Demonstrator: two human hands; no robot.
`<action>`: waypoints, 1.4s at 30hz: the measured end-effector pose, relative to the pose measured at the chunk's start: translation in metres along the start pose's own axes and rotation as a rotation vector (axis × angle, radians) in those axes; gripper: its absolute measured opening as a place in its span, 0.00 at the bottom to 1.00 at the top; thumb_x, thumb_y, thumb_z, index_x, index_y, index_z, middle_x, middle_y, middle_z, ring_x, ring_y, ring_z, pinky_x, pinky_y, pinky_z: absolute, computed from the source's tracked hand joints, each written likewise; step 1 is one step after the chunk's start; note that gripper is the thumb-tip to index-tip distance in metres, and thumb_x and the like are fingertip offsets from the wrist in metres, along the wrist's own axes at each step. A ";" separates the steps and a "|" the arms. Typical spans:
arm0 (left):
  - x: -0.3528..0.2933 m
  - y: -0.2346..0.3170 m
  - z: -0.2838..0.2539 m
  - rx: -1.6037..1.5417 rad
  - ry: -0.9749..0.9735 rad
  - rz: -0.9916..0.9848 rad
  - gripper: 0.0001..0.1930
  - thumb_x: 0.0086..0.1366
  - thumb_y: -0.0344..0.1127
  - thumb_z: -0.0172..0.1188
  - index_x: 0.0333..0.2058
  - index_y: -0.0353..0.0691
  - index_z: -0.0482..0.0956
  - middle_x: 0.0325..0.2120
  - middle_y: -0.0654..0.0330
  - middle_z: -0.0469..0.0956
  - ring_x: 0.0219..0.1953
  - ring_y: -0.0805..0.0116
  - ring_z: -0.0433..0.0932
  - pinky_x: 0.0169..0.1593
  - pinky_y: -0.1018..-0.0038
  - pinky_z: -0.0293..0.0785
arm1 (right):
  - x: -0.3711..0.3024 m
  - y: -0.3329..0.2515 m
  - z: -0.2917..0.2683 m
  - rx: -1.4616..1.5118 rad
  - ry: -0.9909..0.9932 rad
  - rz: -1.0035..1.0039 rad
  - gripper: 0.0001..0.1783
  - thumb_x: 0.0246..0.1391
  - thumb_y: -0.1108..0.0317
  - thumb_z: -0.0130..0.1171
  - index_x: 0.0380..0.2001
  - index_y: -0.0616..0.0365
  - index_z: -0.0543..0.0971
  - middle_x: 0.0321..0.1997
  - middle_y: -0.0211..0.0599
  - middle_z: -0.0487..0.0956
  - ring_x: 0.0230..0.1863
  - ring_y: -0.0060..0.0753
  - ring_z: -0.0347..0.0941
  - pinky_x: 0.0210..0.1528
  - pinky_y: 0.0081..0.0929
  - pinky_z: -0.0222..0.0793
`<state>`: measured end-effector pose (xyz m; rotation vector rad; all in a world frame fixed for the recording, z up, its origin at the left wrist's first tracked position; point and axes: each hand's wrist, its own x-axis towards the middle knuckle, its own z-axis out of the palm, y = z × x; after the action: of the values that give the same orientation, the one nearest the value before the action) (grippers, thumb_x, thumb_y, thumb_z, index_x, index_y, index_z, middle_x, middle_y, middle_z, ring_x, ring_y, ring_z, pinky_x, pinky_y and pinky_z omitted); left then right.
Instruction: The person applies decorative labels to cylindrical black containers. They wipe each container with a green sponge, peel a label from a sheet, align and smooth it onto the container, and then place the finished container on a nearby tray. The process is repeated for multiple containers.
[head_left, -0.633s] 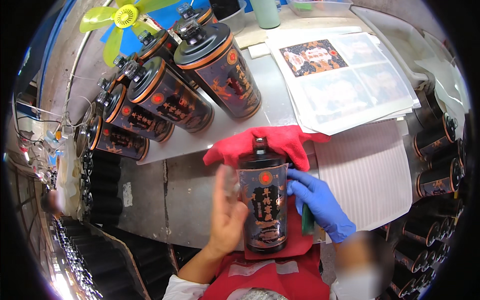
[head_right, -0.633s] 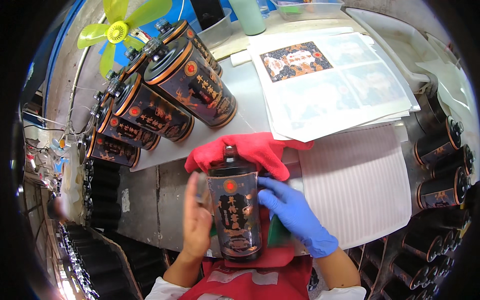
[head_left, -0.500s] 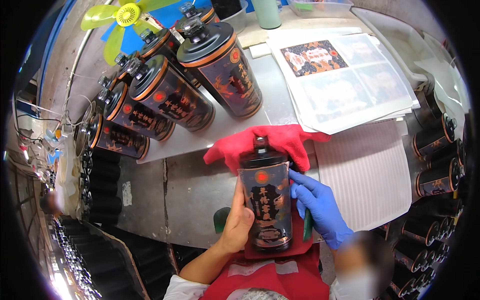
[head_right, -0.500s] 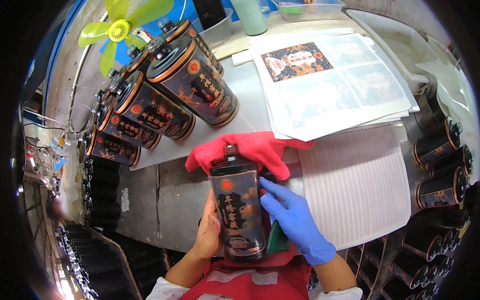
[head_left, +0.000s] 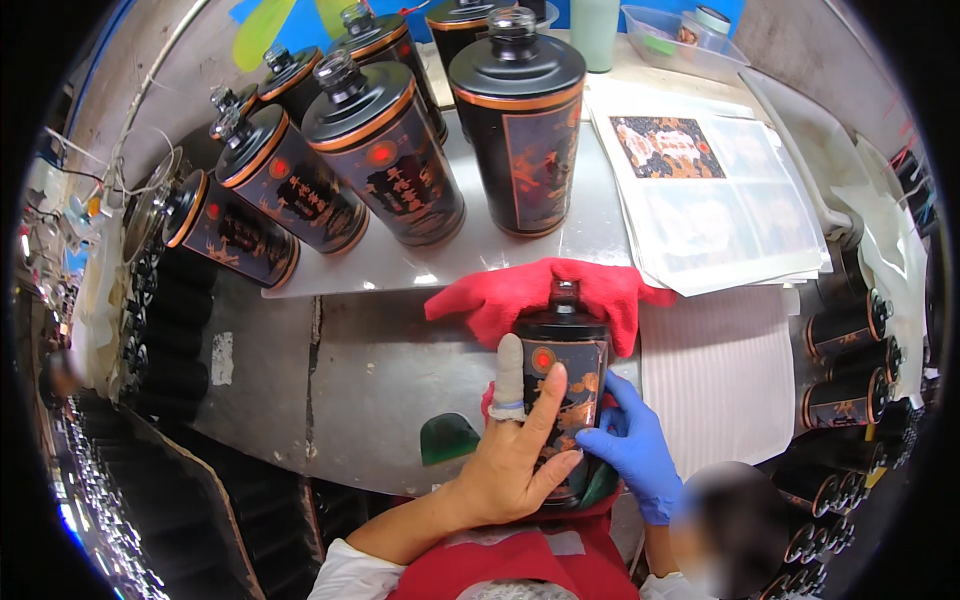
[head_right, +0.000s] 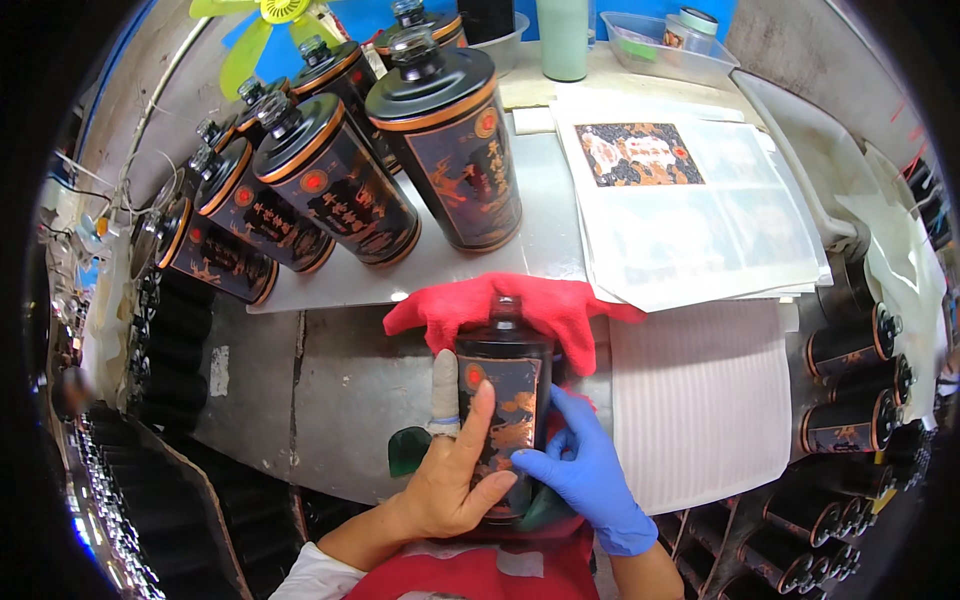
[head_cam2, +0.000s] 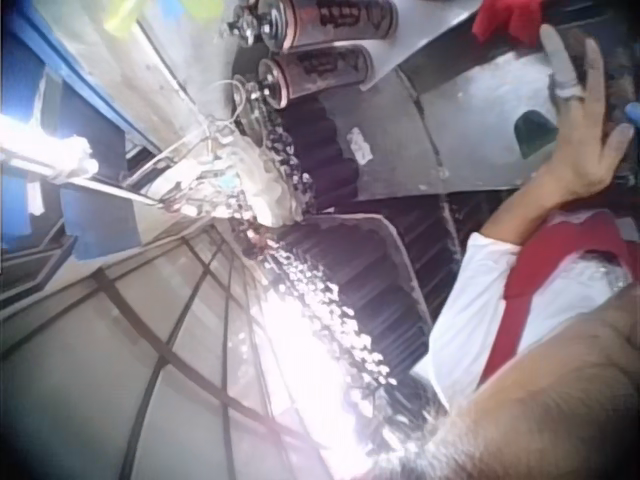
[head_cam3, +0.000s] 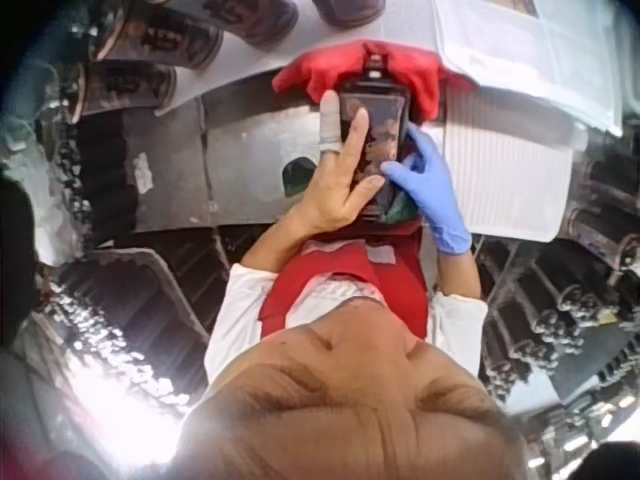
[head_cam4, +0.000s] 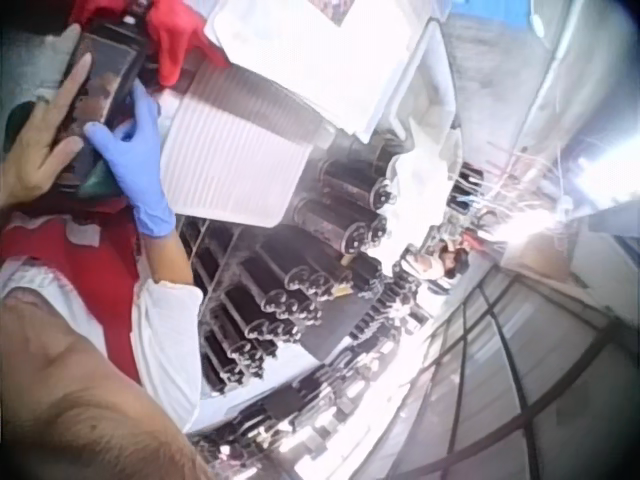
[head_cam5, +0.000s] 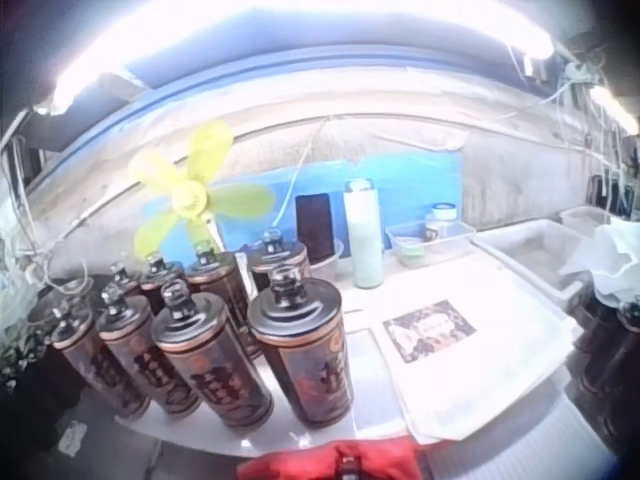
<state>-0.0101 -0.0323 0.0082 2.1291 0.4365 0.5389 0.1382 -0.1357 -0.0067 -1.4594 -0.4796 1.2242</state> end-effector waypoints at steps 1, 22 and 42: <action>0.001 0.000 -0.001 0.018 -0.018 0.021 0.39 0.59 0.33 0.56 0.64 0.33 0.45 0.63 0.34 0.42 0.65 0.40 0.48 0.64 0.63 0.46 | -0.001 0.003 -0.001 -0.002 -0.001 -0.001 0.46 0.39 0.67 0.70 0.62 0.60 0.59 0.39 0.25 0.69 0.24 0.11 0.60 0.26 0.11 0.58; 0.007 -0.030 0.010 -0.948 0.420 -0.346 0.35 0.60 0.32 0.58 0.61 0.32 0.48 0.51 0.48 0.58 0.50 0.61 0.63 0.55 0.65 0.62 | 0.028 -0.059 0.013 -0.277 0.302 -0.199 0.10 0.46 0.73 0.64 0.34 0.59 0.75 0.26 0.23 0.75 0.20 0.06 0.61 0.22 0.07 0.56; 0.023 -0.020 0.001 -0.171 0.167 -0.030 0.54 0.52 0.44 0.64 0.64 0.29 0.33 0.62 0.29 0.27 0.65 0.32 0.29 0.64 0.47 0.31 | 0.015 -0.063 0.015 -0.142 0.282 0.039 0.06 0.47 0.73 0.64 0.28 0.62 0.77 0.23 0.29 0.77 0.21 0.11 0.67 0.20 0.09 0.59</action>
<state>0.0075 -0.0107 -0.0039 1.9193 0.4962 0.7142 0.1515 -0.0966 0.0461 -1.7391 -0.3522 1.0088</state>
